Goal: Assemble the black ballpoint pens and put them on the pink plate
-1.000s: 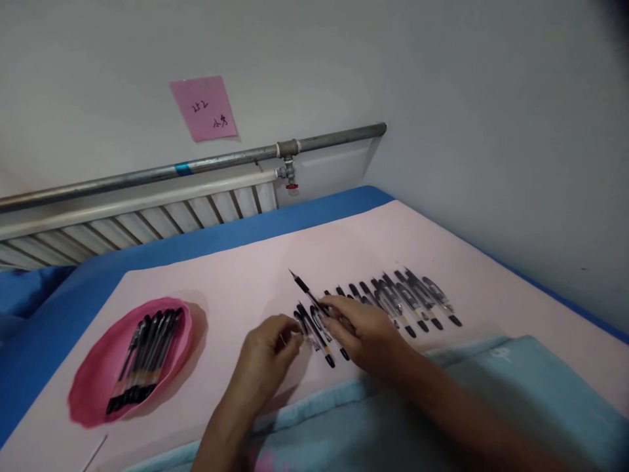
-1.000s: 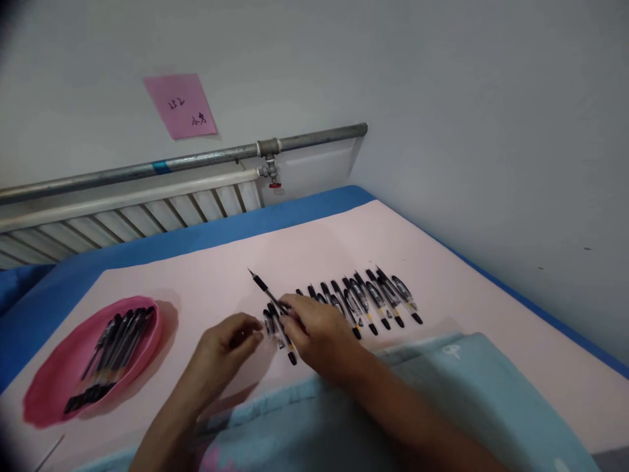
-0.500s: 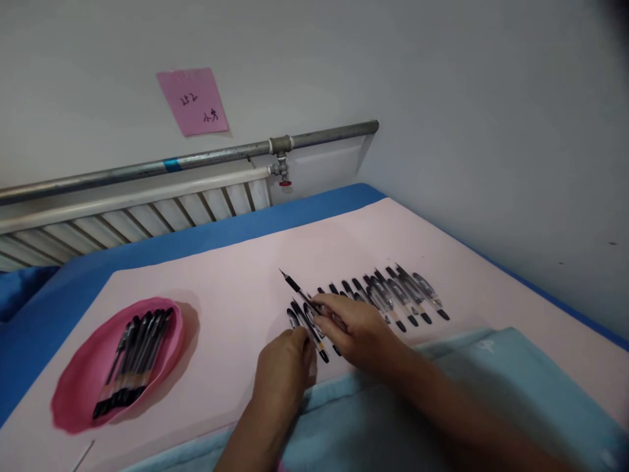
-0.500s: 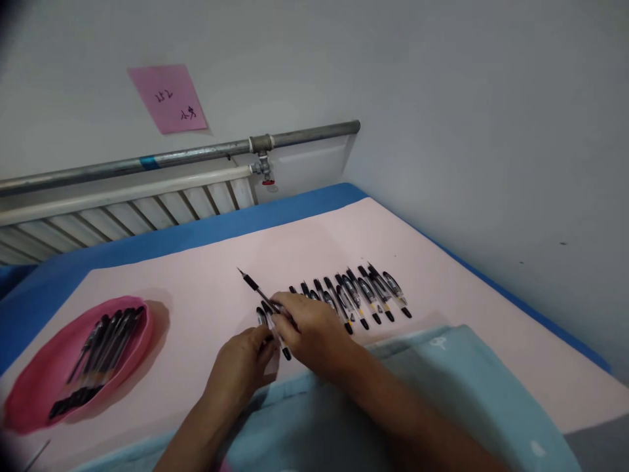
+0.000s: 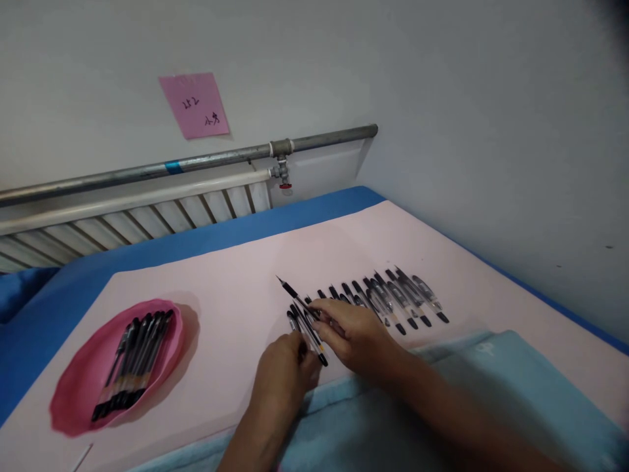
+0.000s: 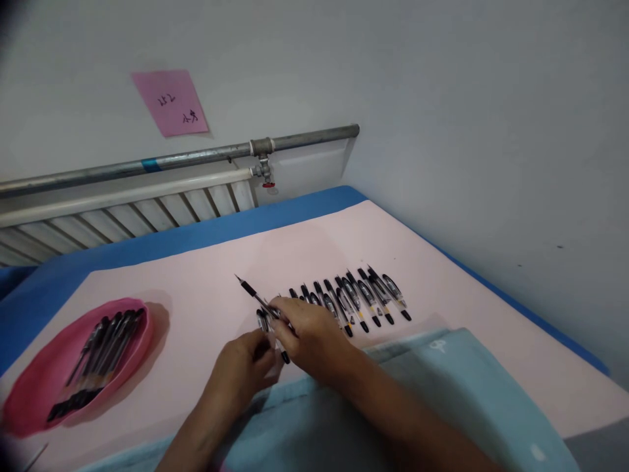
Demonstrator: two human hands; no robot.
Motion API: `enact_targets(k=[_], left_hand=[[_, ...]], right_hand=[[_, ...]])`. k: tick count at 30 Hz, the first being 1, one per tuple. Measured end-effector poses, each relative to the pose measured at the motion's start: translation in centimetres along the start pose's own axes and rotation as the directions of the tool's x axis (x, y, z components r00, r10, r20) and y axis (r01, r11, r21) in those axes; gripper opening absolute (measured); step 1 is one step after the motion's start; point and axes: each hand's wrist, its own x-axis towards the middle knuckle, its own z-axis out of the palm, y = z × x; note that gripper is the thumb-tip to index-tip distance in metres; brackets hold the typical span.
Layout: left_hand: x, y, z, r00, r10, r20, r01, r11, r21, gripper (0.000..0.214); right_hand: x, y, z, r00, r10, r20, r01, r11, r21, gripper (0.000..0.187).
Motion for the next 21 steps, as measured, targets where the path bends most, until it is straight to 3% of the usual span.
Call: enact_targets(k=[2, 4, 7, 11, 21], left_hand=[[0.4, -0.1, -1.6, 0.996, -0.091, 0.016, 0.092, 0.956, -0.280, 0.007], [1.0, -0.3, -3.5, 0.985, -0.169, -0.035, 0.122, 0.824, -0.553, 0.014], [1.7, -0.7, -6.1, 0.955, -0.277, -0.102, 0.105, 0.641, -0.761, 0.021], [2.1, -1.1, -7.1, 0.953, -0.292, -0.081, 0.094, 0.540, -0.836, 0.025], [1.3, -0.4, -6.6, 0.973, -0.229, -0.040, 0.112, 0.613, -0.782, 0.017]], right_hand=[[-0.1, 0.1, 0.1, 0.999, -0.045, 0.011, 0.045, 0.999, -0.007, 0.025], [-0.2, 0.1, 0.1, 0.995, -0.091, 0.039, 0.092, 0.996, -0.002, 0.027], [-0.3, 0.0, 0.3, 0.987, -0.124, 0.103, 0.123, 0.992, 0.023, 0.029], [-0.3, 0.0, 0.5, 0.978, -0.136, 0.161, 0.135, 0.991, 0.018, 0.029], [-0.5, 0.4, 0.7, 0.974, -0.139, 0.178, 0.150, 0.987, -0.052, 0.028]])
